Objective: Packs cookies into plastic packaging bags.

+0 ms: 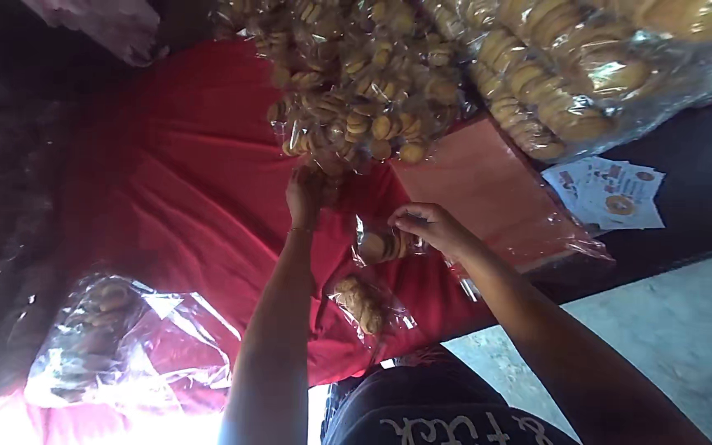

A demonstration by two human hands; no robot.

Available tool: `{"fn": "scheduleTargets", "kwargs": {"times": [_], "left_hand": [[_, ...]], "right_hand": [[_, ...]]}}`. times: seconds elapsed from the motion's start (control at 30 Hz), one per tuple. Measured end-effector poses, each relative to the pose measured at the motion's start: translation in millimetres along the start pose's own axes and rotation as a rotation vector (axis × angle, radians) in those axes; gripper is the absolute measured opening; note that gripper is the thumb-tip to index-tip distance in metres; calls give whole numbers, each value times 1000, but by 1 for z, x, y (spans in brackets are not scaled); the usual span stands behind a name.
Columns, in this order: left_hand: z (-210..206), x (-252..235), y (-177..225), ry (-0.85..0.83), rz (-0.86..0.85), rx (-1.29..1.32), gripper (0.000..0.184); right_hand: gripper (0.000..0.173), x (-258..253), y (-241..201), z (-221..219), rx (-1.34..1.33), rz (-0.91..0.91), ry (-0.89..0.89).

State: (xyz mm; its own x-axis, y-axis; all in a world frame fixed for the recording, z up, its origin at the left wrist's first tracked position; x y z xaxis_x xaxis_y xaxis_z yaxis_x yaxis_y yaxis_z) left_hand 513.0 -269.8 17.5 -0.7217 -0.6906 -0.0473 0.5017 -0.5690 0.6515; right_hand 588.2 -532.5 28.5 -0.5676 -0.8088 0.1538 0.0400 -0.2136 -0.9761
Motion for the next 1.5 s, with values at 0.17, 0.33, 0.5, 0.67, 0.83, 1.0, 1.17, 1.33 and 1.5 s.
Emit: {"fn": "scheduleTargets", "kwargs": {"times": [0.17, 0.33, 0.5, 0.67, 0.83, 1.0, 1.17, 1.33, 1.5], "left_hand": [[40, 75, 15, -95, -881, -231, 16], [78, 224, 8, -331, -1070, -196, 16], [83, 275, -24, -188, -688, -172, 25], [96, 230, -49, -363, -65, -198, 52], [86, 187, -10, -238, -28, 167, 69], [50, 182, 32, -388, 256, 932, 35], [50, 193, 40, -249, 384, 1191, 29], [68, 207, 36, -355, -78, 1001, 44], [96, 223, 29, -514, -125, 1050, 37]], "right_hand": [[19, 22, 10, 18, 353, 45, 273], [62, 28, 22, 17, 183, -19, 22], [74, 16, 15, 0, 439, 9, 47], [61, 1, 17, -2, 166, -38, -64], [51, 8, -17, -24, -113, 74, -171], [62, 25, -40, -50, 153, 410, -66], [57, 64, -38, -62, 251, 342, 194], [53, 77, -30, -79, -11, 481, 166], [34, 81, -29, -69, -212, 726, 42]]}}
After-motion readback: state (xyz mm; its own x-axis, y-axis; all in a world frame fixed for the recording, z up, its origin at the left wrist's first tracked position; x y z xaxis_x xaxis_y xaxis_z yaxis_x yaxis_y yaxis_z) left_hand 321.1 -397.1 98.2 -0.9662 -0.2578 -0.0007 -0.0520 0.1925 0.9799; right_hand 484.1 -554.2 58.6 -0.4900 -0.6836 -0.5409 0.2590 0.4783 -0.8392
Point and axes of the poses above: each hand's wrist, its own x-axis away from the middle knuckle, its own z-axis out of the back of the hand, y = z × x, the point moved 1 cm from there along -x, towards the middle knuckle, and after that the axes turned 6 degrees about -x, right-handed, at the moved point
